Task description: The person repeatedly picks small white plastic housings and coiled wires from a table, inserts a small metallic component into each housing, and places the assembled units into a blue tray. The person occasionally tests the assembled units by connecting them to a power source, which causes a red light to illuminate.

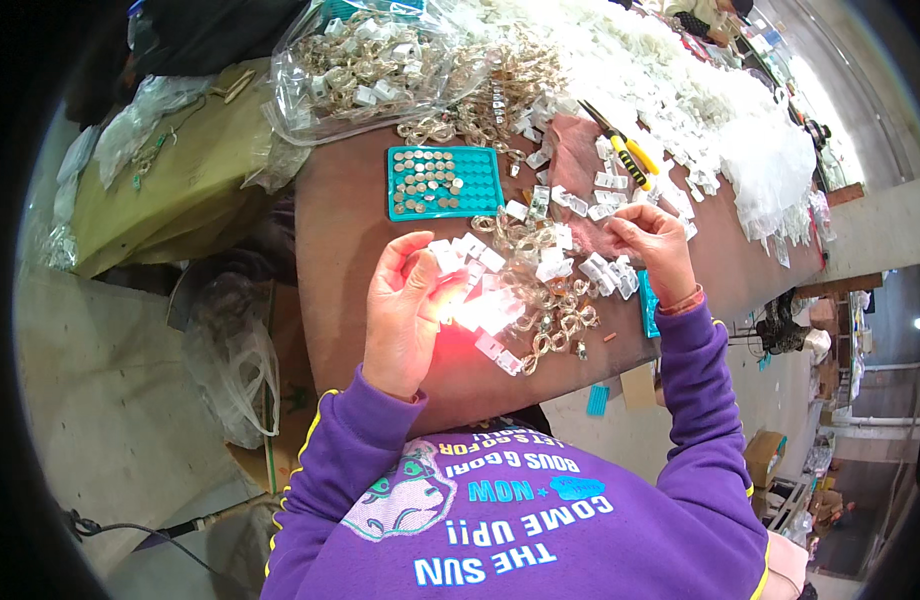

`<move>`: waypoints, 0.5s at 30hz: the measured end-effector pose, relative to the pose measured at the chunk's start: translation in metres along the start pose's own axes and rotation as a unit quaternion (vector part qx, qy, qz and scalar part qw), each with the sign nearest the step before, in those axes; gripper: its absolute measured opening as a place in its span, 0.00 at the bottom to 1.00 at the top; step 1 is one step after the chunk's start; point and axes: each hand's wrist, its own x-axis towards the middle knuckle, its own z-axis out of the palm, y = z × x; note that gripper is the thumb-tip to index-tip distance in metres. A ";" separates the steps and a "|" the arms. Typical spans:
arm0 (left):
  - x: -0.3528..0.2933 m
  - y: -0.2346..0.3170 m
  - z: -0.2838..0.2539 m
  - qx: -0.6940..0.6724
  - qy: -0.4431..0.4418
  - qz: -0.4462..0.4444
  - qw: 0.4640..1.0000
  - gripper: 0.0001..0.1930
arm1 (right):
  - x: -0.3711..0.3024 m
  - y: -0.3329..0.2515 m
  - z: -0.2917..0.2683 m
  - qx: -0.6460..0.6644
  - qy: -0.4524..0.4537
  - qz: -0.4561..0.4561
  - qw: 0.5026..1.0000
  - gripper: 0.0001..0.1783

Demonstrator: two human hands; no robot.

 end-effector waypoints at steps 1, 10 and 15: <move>0.000 0.000 0.001 0.008 -0.005 0.002 1.000 0.09 | -0.002 -0.007 0.006 0.046 -0.026 0.014 0.999 0.05; 0.000 0.005 -0.001 -0.012 -0.026 -0.037 0.999 0.09 | -0.010 -0.052 0.083 0.074 -0.169 -0.016 0.983 0.03; 0.001 0.004 0.003 -0.005 -0.018 -0.028 0.999 0.09 | -0.007 -0.062 0.117 -0.141 -0.170 -0.307 0.926 0.10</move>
